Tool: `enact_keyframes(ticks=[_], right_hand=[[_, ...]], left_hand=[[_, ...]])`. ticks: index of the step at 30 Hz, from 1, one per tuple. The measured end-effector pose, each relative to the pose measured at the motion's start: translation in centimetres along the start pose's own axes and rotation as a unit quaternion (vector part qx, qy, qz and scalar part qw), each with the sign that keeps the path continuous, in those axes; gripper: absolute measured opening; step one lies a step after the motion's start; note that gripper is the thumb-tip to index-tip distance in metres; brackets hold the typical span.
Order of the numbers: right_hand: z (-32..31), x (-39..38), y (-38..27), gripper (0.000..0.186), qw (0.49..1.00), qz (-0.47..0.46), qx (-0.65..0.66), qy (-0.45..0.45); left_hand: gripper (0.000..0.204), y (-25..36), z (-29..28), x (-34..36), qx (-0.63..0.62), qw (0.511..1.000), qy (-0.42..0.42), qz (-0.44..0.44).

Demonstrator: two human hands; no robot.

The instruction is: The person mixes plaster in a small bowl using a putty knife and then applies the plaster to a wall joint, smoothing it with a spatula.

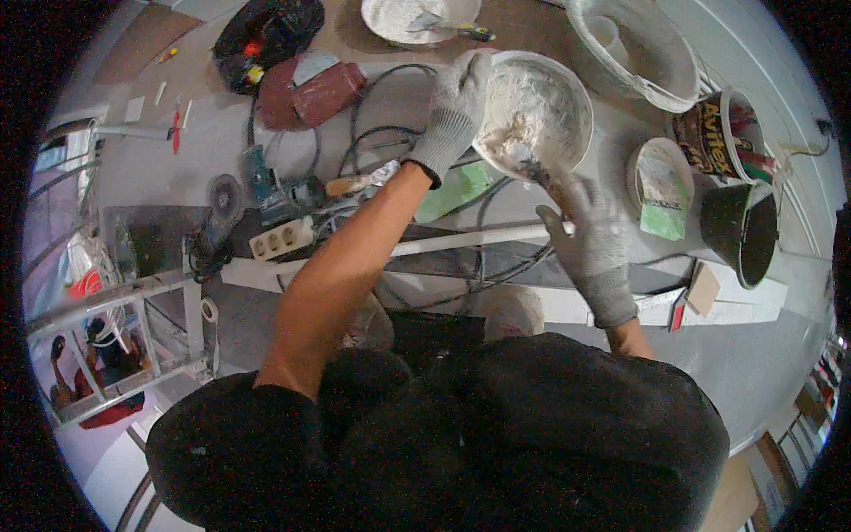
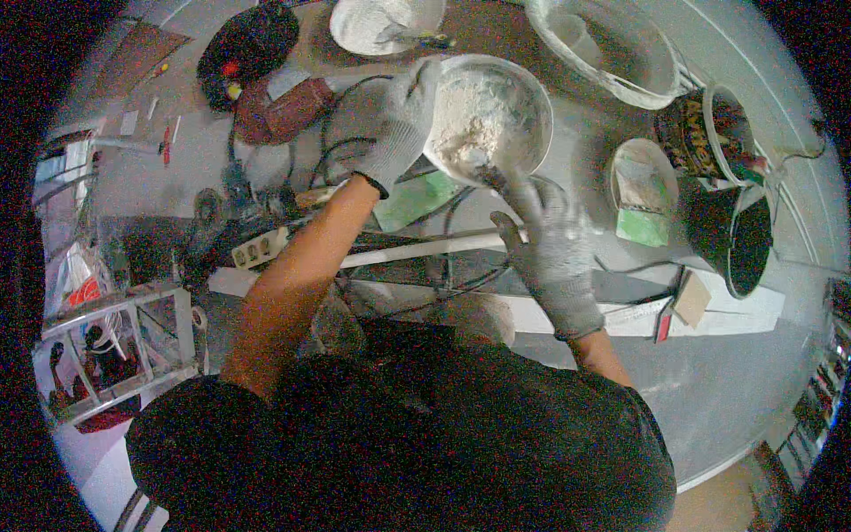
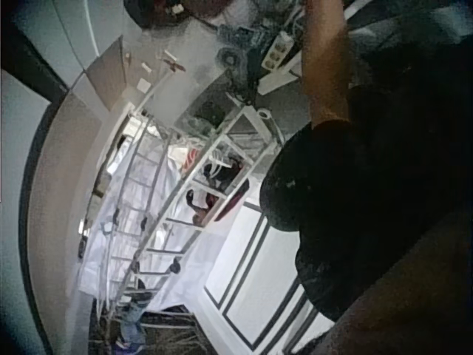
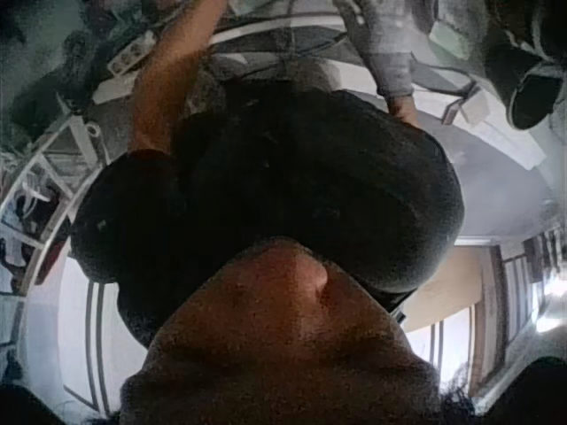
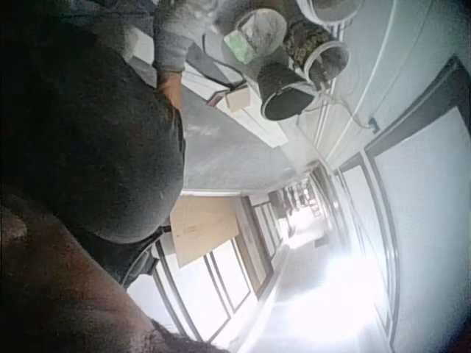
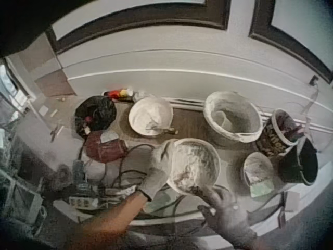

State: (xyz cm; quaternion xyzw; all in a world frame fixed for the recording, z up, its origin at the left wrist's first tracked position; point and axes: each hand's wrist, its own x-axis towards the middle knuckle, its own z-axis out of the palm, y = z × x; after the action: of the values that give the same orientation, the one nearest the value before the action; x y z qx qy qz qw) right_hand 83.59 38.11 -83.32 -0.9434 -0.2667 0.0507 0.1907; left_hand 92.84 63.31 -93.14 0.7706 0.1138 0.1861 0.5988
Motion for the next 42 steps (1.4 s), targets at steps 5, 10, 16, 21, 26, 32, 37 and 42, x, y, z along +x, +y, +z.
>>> enact_keyframes(ticks=[5, 10, 16, 21, 26, 32, 37, 42], right_hand=[[-1.1, 0.4, 2.8, 0.018, 0.936, -0.018, 0.231, 0.264], [5.4, 3.5, 1.9, 0.017, 0.981, -0.063, 0.164, 0.078], [12.6, 6.4, -3.7, 0.058, 0.974, -0.217, -0.01, -0.068], [13.5, 7.5, -4.1, 0.057, 0.959, -0.267, -0.05, -0.084], [9.9, 7.6, -2.9, 0.053, 0.955, -0.21, 0.051, -0.203], [2.9, 10.9, 2.5, 0.048, 0.961, -0.06, 0.17, -0.211], [-6.1, 18.0, 5.1, 0.058, 0.919, 0.12, 0.193, -0.321], [-18.1, 25.3, 4.1, 0.067, 0.902, 0.135, 0.288, -0.292]], left_hand=[[0.041, 1.4, -6.3, 4.8, -0.084, 0.996, 0.024, -0.032], [0.037, 4.4, -15.0, 9.5, -0.005, 0.994, -0.092, -0.058], [0.036, 4.4, -20.5, 12.1, 0.06, 0.987, -0.14, -0.05], [0.033, 3.9, -21.3, 12.9, 0.126, 0.973, -0.192, 0.029], [0.032, 3.1, -20.8, 12.7, 0.024, 0.981, -0.186, -0.047], [0.029, 6.1, -20.0, 13.0, -0.008, 0.986, -0.151, -0.076], [0.026, 11.3, -21.0, 12.9, 0.034, 0.988, -0.064, -0.134], [0.028, 18.6, -24.2, 14.2, 0.107, 0.959, 0.033, -0.262]])
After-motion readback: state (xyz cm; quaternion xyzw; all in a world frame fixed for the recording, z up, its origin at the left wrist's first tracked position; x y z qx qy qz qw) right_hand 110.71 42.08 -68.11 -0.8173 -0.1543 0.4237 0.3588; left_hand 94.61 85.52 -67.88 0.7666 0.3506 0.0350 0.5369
